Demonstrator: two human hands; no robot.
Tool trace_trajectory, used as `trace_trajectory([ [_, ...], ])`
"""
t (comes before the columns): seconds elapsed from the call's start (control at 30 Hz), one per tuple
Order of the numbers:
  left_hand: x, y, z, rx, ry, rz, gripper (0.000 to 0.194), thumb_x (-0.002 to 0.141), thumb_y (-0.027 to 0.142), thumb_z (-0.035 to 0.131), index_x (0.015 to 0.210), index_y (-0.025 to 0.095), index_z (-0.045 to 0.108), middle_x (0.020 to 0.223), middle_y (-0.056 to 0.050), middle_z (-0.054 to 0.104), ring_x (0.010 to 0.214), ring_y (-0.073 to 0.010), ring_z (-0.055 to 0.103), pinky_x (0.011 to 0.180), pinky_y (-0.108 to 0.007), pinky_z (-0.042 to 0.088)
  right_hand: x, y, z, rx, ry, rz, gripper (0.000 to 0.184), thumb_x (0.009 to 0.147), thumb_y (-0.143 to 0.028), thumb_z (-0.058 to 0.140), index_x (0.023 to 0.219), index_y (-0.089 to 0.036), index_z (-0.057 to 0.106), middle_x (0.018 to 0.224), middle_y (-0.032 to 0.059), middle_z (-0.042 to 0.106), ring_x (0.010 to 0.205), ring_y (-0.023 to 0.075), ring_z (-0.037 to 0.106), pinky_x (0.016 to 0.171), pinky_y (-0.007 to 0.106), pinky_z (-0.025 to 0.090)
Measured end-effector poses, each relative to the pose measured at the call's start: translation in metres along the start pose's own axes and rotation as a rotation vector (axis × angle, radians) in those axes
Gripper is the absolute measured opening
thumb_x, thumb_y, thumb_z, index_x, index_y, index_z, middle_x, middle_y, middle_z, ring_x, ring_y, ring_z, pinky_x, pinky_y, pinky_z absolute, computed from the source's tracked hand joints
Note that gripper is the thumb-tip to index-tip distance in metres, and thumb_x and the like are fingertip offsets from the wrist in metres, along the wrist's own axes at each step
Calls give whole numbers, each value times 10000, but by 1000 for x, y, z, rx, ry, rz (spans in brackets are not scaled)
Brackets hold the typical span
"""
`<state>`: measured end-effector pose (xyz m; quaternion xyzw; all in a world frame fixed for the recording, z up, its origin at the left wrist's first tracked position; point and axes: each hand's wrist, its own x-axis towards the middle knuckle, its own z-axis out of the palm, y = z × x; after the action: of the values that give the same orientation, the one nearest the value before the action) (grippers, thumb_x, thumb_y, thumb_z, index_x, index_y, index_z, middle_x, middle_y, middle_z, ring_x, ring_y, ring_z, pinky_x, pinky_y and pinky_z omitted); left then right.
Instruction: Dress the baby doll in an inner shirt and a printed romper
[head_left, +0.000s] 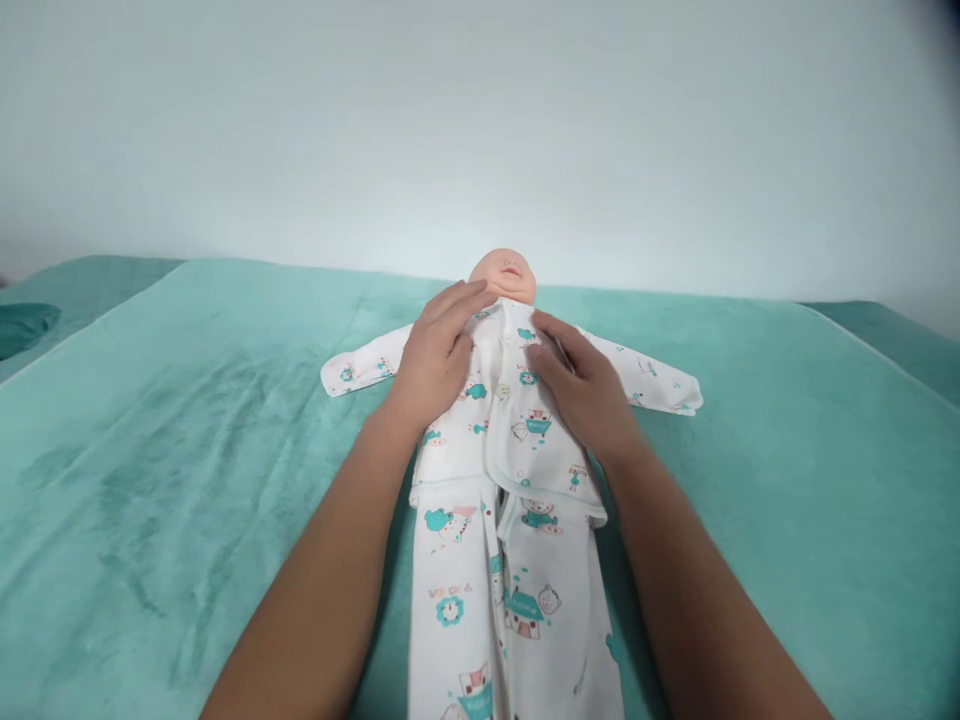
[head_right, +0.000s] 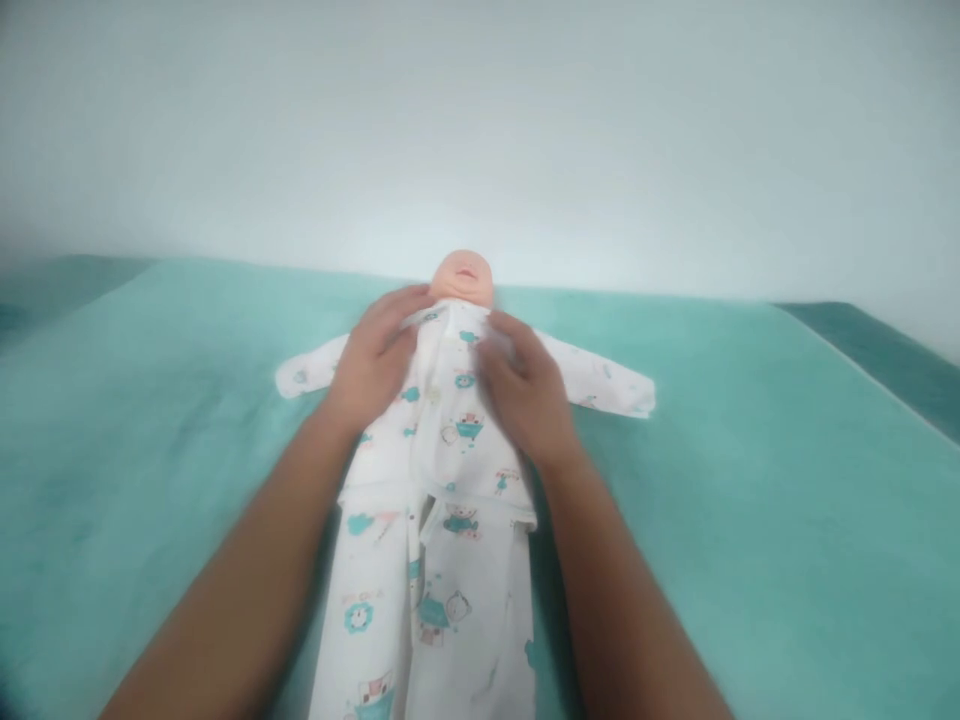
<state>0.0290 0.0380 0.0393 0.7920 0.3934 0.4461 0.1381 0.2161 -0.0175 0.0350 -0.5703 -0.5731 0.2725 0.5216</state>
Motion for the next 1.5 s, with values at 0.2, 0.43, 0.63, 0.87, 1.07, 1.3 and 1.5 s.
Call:
trace_trajectory([
  [0.2,2,0,-2,-5,-186,124,493,925,155,333,1346,258,568,1462,-18,547,1434,-220,384,1203,-468,297,-4,-8,3,-96,-211,6,584,911,-415,561,1472,-287,458,1596,-4,345,1494,234,255,1245,455,181],
  [0.43,1,8,-3,27,-183,26,525,884,115,338,1330,244,583,1421,-21,580,1318,-208,500,1148,-417,376,-4,-10,1,-119,-234,12,606,914,-411,553,1493,-291,421,1606,-6,321,1499,234,239,1249,466,168],
  [0.63,-1,11,-4,34,-180,19,535,871,97,321,1312,234,591,1404,-16,590,1310,-191,502,1144,-383,377,-4,-7,2,-96,-273,-33,588,926,-450,540,1487,-323,417,1633,-22,253,1527,231,132,1255,482,115],
  [0.87,0,8,-3,-130,-151,-104,492,890,138,334,1279,231,620,1400,-16,595,1317,-189,510,1160,-393,369,-4,-5,2,-90,-296,-37,604,932,-467,538,1501,-331,392,1643,-29,220,1533,236,93,1253,487,97],
  [1.07,4,3,2,-308,-174,-266,416,983,387,408,1346,262,569,1465,-15,539,1370,-200,478,1150,-363,382,-2,-9,2,-65,-281,-77,555,918,-446,570,1450,-325,468,1618,-11,296,1518,253,169,1245,477,151],
  [1.3,-38,-29,-12,282,17,-222,411,977,292,396,1342,197,559,1490,-95,505,1456,-261,348,1202,-497,268,9,22,-1,56,-28,1,456,880,-436,612,1302,-264,616,1401,46,589,1314,256,515,1149,481,353],
  [1.5,-79,-64,-70,798,-117,-488,538,920,353,492,1426,171,477,1367,-164,578,1271,-362,506,1039,-528,405,16,41,2,-25,129,7,356,840,-393,622,1157,-252,701,1260,51,682,1196,273,599,1095,493,398],
])
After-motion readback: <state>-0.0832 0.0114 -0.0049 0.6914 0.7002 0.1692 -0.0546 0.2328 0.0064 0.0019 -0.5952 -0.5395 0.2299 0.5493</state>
